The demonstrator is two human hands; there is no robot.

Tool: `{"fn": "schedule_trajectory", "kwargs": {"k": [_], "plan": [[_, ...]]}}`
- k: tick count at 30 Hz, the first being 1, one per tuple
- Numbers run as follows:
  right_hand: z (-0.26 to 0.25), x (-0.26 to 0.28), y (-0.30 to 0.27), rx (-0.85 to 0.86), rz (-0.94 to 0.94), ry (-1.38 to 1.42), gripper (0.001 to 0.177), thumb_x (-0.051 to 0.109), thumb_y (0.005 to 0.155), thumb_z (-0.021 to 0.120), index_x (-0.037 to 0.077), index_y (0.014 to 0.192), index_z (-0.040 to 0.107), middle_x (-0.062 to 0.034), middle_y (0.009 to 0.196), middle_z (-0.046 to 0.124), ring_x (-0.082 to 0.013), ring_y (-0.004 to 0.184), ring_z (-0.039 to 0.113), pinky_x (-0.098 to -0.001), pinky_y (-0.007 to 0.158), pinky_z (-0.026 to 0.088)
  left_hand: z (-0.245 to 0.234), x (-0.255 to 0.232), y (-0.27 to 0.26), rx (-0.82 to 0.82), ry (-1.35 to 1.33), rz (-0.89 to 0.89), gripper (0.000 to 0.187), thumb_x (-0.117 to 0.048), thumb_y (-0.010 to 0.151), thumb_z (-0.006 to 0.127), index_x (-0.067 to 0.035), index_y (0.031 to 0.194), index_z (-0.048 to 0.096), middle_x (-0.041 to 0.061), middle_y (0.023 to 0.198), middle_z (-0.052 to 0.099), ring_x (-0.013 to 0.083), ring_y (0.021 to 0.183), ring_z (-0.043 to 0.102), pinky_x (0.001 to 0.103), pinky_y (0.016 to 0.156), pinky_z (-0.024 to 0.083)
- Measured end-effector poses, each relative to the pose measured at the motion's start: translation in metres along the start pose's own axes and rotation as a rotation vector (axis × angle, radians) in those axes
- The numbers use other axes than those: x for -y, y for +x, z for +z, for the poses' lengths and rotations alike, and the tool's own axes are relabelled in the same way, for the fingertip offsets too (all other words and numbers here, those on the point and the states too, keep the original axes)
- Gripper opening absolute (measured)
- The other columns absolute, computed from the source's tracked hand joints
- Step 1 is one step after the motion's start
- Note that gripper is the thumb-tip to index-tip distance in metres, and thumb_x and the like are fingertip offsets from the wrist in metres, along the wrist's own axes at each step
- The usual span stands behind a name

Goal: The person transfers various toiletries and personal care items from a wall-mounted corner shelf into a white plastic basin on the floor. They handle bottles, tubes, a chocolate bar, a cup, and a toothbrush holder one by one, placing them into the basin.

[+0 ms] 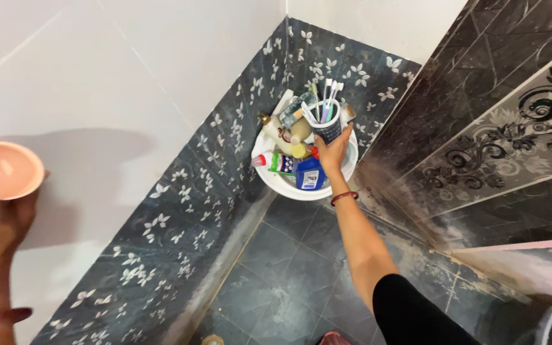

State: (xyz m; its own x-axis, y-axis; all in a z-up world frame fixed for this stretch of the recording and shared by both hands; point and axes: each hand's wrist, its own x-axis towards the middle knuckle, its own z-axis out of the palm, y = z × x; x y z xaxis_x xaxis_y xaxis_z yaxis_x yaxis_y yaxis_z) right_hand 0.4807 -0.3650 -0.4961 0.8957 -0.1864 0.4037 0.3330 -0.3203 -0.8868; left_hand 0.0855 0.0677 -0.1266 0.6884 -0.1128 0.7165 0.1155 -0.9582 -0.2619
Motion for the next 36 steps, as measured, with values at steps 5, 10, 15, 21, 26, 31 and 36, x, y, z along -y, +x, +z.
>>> {"fn": "schedule_trajectory", "kwargs": {"k": [5, 10, 15, 21, 26, 31, 36], "plan": [[0.033, 0.185, -0.046, 0.197, -0.139, 0.55, 0.072, 0.003, 0.092, 0.077, 0.0, 0.153, 0.038, -0.0203, 0.143, 0.055, -0.029, 0.132, 0.057, -0.0385, 0.11, 0.05, -0.03, -0.014, 0.024, -0.051, 0.297, 0.09, 0.056, -0.032, 0.109, 0.069, -0.004, 0.148, 0.042, 0.035, 0.151, 0.053, 0.0505, 0.134, 0.056, 0.052, 0.104, 0.053], [0.04, 0.387, -0.111, 0.749, -0.274, 0.823, 0.077, 0.01, 0.091, 0.082, 0.004, 0.155, 0.038, -0.0111, 0.155, 0.051, -0.0221, 0.14, 0.056, -0.0374, 0.108, 0.059, -0.025, -0.008, 0.018, 0.109, 0.623, 0.05, 0.047, -0.036, 0.108, 0.05, -0.018, 0.151, 0.042, 0.024, 0.165, 0.038, 0.0419, 0.16, 0.032, 0.072, 0.112, 0.014], [0.049, 0.484, -0.134, 0.87, -0.442, 0.828, 0.107, 0.02, 0.081, 0.091, 0.01, 0.163, 0.024, -0.0105, 0.16, 0.044, -0.0254, 0.146, 0.049, -0.0417, 0.119, 0.049, -0.022, -0.009, 0.021, 0.094, 0.589, 0.066, 0.038, -0.038, 0.11, 0.05, -0.021, 0.144, 0.045, 0.024, 0.171, 0.039, 0.0422, 0.165, 0.03, 0.08, 0.112, 0.002], [0.066, 0.499, -0.143, 0.678, -0.584, 0.734, 0.085, 0.025, 0.088, 0.089, 0.015, 0.157, 0.04, -0.0059, 0.147, 0.059, -0.0181, 0.133, 0.062, -0.0309, 0.115, 0.055, -0.028, -0.015, 0.026, 0.135, 0.346, -0.005, 0.037, -0.04, 0.113, 0.045, -0.02, 0.144, 0.042, 0.03, 0.169, 0.039, 0.0515, 0.158, 0.03, 0.085, 0.1, 0.006], [0.07, 0.46, -0.148, 0.599, -0.543, 0.666, 0.084, 0.024, 0.083, 0.089, 0.012, 0.153, 0.045, -0.0118, 0.141, 0.059, -0.0229, 0.128, 0.062, -0.0336, 0.108, 0.055, -0.038, -0.019, 0.029, 0.108, 0.384, 0.049, 0.068, -0.063, 0.105, 0.05, -0.018, 0.153, 0.031, 0.035, 0.162, 0.043, 0.0534, 0.148, 0.037, 0.075, 0.102, 0.024], [0.095, 0.281, -0.149, 0.693, 0.153, 0.937, 0.058, 0.006, 0.096, 0.074, -0.005, 0.147, 0.048, -0.0126, 0.138, 0.061, -0.0195, 0.122, 0.064, -0.0327, 0.097, 0.062, -0.041, -0.013, 0.03, 0.09, 0.369, 0.1, 0.105, -0.07, 0.099, 0.072, -0.012, 0.164, 0.014, 0.036, 0.16, 0.039, 0.0518, 0.136, 0.053, 0.05, 0.108, 0.052], [0.09, 0.057, -0.176, 0.371, 0.787, 0.728, 0.047, 0.013, 0.085, 0.082, -0.004, 0.124, 0.062, -0.01, 0.113, 0.068, -0.0193, 0.098, 0.071, -0.0325, 0.078, 0.064, -0.039, -0.008, 0.018, 0.054, 0.338, 0.15, 0.114, -0.055, 0.09, 0.086, -0.004, 0.161, 0.012, 0.033, 0.139, 0.05, 0.0408, 0.107, 0.061, 0.038, 0.088, 0.056]]}}
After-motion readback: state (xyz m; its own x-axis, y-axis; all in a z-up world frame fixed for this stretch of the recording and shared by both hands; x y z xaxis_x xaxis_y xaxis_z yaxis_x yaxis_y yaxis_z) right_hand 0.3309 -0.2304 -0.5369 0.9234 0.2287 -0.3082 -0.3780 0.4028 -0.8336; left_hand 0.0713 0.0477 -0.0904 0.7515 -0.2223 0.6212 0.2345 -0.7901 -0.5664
